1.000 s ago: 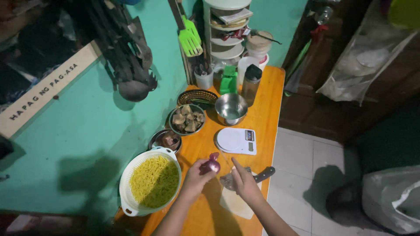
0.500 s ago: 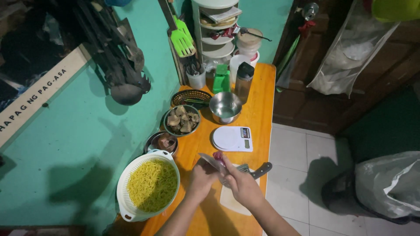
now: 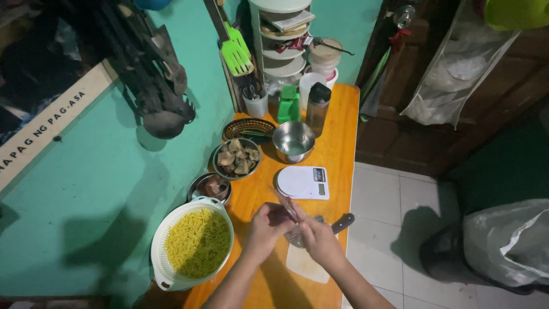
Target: Peeling and chopping a red onion and garlic on a cutting board.
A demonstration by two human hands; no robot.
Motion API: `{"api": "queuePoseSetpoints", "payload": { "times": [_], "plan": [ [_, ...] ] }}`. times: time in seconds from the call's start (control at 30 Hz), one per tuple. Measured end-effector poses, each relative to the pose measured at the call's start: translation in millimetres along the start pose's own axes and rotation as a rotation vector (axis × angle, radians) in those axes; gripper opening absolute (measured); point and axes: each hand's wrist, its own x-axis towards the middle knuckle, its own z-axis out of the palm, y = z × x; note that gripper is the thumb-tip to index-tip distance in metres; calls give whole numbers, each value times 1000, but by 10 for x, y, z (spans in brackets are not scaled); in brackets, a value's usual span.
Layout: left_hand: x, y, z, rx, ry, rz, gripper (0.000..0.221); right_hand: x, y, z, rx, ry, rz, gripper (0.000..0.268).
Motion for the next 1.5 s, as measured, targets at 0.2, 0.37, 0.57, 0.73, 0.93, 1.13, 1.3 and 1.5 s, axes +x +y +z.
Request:
{"api": "queuePoseSetpoints", "payload": {
  "times": [0.2, 0.37, 0.57, 0.73, 0.93, 1.13, 1.3, 1.5],
  "plan": [
    [181, -167, -216, 170, -39, -61, 44, 138, 175, -3, 624, -172, 400, 55],
    [215, -141, -268, 196, -87, -133, 53, 207, 430, 83, 946, -230, 377, 43],
    [239, -179, -388, 166, -136, -215, 60, 304, 654, 207, 1051, -211, 412, 51],
    [231, -161, -452, 92, -125, -226, 70, 402, 461, 233, 870, -155, 465, 52],
    [276, -222, -514, -242, -7, -376, 50, 409, 186, 279, 446, -162, 531, 56],
    [323, -342, -528, -261, 12, -521, 49, 351, -125, 157, 329, -246, 639, 51],
    [251, -285, -458, -308, -30, -442, 52, 329, 231, 160, 440, -173, 585, 59],
    [251, -222, -357, -177, 14, -327, 53, 139, 232, 60, 383, -64, 410, 58]
  ]
}}
